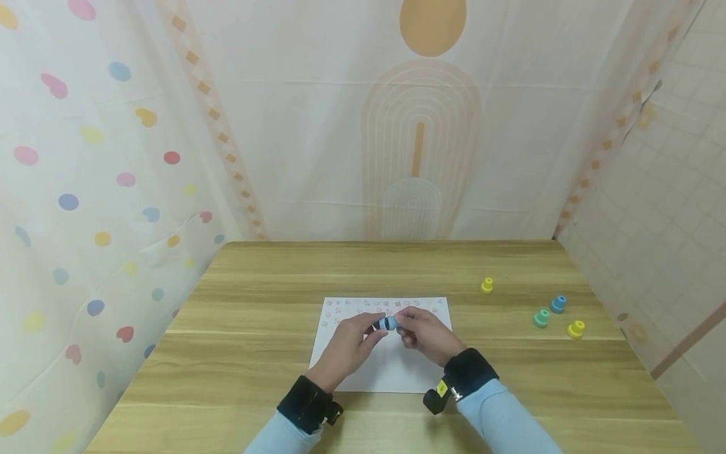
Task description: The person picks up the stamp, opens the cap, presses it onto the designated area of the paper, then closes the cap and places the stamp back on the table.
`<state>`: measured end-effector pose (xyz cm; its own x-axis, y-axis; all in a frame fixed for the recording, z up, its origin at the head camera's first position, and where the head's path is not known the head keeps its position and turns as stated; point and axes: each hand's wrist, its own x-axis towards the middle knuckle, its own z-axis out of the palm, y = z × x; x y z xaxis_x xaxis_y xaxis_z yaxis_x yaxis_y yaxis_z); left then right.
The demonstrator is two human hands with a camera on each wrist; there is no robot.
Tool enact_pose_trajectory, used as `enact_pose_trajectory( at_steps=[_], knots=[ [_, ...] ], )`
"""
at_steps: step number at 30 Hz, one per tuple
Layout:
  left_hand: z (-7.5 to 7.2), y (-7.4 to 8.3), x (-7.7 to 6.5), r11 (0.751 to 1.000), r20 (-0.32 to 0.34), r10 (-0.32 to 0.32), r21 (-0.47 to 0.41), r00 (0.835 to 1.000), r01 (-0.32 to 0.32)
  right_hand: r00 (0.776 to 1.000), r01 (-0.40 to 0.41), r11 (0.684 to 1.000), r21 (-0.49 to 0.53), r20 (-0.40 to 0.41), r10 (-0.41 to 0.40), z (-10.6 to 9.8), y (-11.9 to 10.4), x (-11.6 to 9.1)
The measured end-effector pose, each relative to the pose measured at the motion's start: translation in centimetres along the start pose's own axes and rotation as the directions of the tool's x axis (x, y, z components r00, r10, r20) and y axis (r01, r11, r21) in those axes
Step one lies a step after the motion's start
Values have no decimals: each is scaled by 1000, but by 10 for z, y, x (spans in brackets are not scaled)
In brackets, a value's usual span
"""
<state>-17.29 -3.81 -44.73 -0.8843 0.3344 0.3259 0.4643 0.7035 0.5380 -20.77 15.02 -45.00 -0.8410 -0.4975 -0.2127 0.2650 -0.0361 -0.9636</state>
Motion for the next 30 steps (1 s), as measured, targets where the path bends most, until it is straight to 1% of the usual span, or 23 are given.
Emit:
enact_pose_trajectory(
  at_steps=[3, 7, 13, 18, 25, 30],
  knots=[
    [-1, -1, 0, 1000, -16, -14, 6, 1000, 14, 999, -13, 999, 32, -51, 14, -6, 0, -1],
    [-1, -2, 0, 999, -12, -39, 26, 999, 39, 994, -24, 999, 27, -107, 27, -15, 1, -2],
    [-1, -4, -1, 996, -7, -63, 62, 998, 64, 988, -36, 999, -3, -147, 35, -28, 1, -3],
    [-2, -4, -1, 995, -10, -71, 73, 997, 71, 979, -65, 996, -66, -198, 51, -34, 1, -2],
    [-1, -5, -2, 993, 7, -79, 88, 997, 78, 966, -107, 984, -140, -250, 70, -45, 0, 0],
    [-1, -6, -1, 992, 9, -82, 93, 997, 80, 955, -130, 968, -217, -290, 63, -50, 0, 3]
  ],
)
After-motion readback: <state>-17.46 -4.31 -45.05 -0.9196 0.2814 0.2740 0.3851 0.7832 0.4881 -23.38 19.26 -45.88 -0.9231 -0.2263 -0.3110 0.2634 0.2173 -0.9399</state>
